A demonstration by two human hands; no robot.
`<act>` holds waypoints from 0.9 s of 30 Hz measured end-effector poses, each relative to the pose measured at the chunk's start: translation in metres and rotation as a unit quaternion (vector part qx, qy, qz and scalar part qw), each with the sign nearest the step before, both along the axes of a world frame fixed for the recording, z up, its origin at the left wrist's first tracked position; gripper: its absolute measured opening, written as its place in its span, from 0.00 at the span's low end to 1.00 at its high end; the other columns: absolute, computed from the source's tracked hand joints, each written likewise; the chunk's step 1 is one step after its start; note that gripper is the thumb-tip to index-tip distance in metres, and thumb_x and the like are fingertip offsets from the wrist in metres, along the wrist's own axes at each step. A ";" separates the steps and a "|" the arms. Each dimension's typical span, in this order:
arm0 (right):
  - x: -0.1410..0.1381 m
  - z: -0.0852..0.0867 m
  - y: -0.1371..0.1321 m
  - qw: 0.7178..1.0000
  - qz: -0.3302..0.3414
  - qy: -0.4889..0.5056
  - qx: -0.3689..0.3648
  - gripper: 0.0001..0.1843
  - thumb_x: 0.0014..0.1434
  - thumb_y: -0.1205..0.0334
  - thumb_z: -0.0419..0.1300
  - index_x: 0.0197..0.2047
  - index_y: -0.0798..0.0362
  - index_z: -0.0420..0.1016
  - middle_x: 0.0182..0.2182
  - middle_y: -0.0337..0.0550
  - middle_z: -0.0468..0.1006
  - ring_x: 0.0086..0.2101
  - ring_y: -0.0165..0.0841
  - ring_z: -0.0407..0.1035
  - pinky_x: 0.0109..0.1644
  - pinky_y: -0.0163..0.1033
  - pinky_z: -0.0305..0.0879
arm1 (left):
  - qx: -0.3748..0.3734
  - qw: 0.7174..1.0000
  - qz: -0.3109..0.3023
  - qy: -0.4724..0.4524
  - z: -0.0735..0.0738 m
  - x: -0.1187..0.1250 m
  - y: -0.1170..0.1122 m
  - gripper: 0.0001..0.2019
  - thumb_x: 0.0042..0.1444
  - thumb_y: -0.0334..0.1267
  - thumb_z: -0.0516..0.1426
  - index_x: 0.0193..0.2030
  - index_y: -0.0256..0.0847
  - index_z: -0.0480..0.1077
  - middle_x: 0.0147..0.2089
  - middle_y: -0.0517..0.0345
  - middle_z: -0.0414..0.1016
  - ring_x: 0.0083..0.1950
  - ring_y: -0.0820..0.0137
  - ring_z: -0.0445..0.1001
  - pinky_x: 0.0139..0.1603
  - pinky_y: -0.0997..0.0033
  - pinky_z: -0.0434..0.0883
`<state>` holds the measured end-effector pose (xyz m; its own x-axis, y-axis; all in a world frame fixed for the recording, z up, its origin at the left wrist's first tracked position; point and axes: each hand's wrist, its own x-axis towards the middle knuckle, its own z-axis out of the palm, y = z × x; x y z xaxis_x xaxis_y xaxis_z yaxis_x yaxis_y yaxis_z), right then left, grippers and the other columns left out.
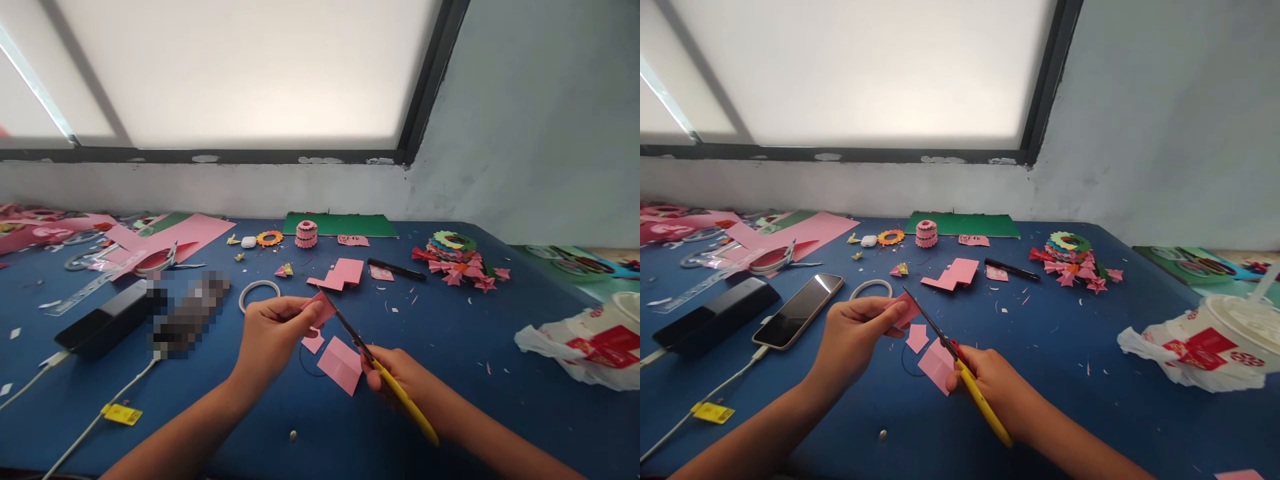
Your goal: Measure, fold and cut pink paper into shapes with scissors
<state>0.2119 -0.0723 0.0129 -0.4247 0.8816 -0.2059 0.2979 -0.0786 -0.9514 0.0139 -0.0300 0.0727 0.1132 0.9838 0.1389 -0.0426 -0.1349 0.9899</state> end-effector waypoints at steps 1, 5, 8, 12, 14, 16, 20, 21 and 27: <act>-0.001 0.000 0.000 1.000 -0.004 -0.001 -0.007 0.16 0.56 0.48 0.54 0.29 0.53 0.63 0.18 0.31 0.57 0.16 0.23 0.50 0.18 0.28 0.49 | -0.003 1.000 0.000 -0.003 0.000 0.000 0.000 0.03 0.47 0.36 0.63 0.27 0.41 0.78 0.24 0.61 0.78 0.24 0.75 0.75 0.24 0.81 0.75; -0.004 -0.002 0.000 0.998 -0.036 0.004 -0.043 0.16 0.52 0.48 0.56 0.28 0.53 0.63 0.17 0.32 0.59 0.16 0.24 0.53 0.18 0.28 0.52 | -0.020 1.000 -0.005 -0.022 -0.002 -0.001 0.001 0.04 0.47 0.37 0.63 0.26 0.40 0.78 0.23 0.60 0.78 0.24 0.75 0.75 0.24 0.80 0.75; -0.005 -0.005 0.000 0.997 -0.048 0.022 -0.048 0.17 0.52 0.46 0.54 0.28 0.53 0.63 0.16 0.31 0.59 0.16 0.24 0.53 0.17 0.29 0.53 | -0.035 0.999 -0.009 -0.028 -0.002 -0.001 0.002 0.05 0.46 0.38 0.63 0.26 0.39 0.78 0.23 0.59 0.78 0.24 0.74 0.74 0.24 0.80 0.74; -0.001 -0.003 0.008 0.996 -0.067 -0.057 -0.012 0.20 0.54 0.43 0.48 0.29 0.53 0.63 0.16 0.32 0.60 0.16 0.26 0.56 0.19 0.31 0.58 | -0.040 0.999 -0.031 0.013 0.000 -0.002 0.006 0.08 0.47 0.41 0.62 0.28 0.38 0.77 0.27 0.57 0.78 0.28 0.73 0.74 0.26 0.79 0.73; 0.007 -0.001 0.016 0.987 -0.090 -0.132 0.020 0.22 0.55 0.41 0.45 0.31 0.53 0.64 0.17 0.34 0.62 0.17 0.28 0.59 0.20 0.32 0.59 | -0.045 0.994 -0.066 0.068 0.000 -0.004 0.012 0.09 0.49 0.43 0.61 0.31 0.38 0.77 0.29 0.56 0.78 0.30 0.72 0.74 0.28 0.78 0.72; 0.018 0.002 0.026 0.974 -0.116 -0.187 0.050 0.23 0.54 0.40 0.47 0.30 0.52 0.65 0.18 0.37 0.65 0.20 0.31 0.62 0.23 0.34 0.59 | -0.042 0.982 -0.114 0.148 -0.003 -0.007 0.019 0.11 0.51 0.44 0.59 0.31 0.38 0.75 0.30 0.56 0.77 0.31 0.72 0.73 0.29 0.77 0.70; 0.048 0.006 0.044 0.927 -0.179 -0.313 0.101 0.22 0.47 0.39 0.58 0.28 0.52 0.70 0.26 0.48 0.73 0.31 0.42 0.68 0.30 0.38 0.57 | 0.034 0.909 -0.195 0.366 -0.014 -0.013 0.033 0.13 0.55 0.44 0.53 0.30 0.38 0.75 0.31 0.57 0.77 0.33 0.70 0.72 0.31 0.75 0.65; 0.056 0.007 0.048 0.917 -0.187 -0.336 0.103 0.22 0.47 0.39 0.58 0.28 0.51 0.71 0.27 0.48 0.74 0.32 0.44 0.69 0.30 0.38 0.57 | 0.047 0.888 -0.211 0.406 -0.018 -0.014 0.036 0.14 0.55 0.44 0.53 0.29 0.39 0.75 0.31 0.57 0.77 0.33 0.70 0.72 0.30 0.76 0.64; 0.087 0.014 0.056 0.890 -0.201 -0.391 0.119 0.22 0.50 0.43 0.57 0.38 0.53 0.72 0.33 0.48 0.77 0.33 0.42 0.71 0.31 0.37 0.58 | 0.083 0.842 -0.207 0.492 -0.034 -0.016 0.041 0.09 0.50 0.36 0.54 0.31 0.38 0.74 0.29 0.56 0.74 0.30 0.67 0.70 0.29 0.72 0.62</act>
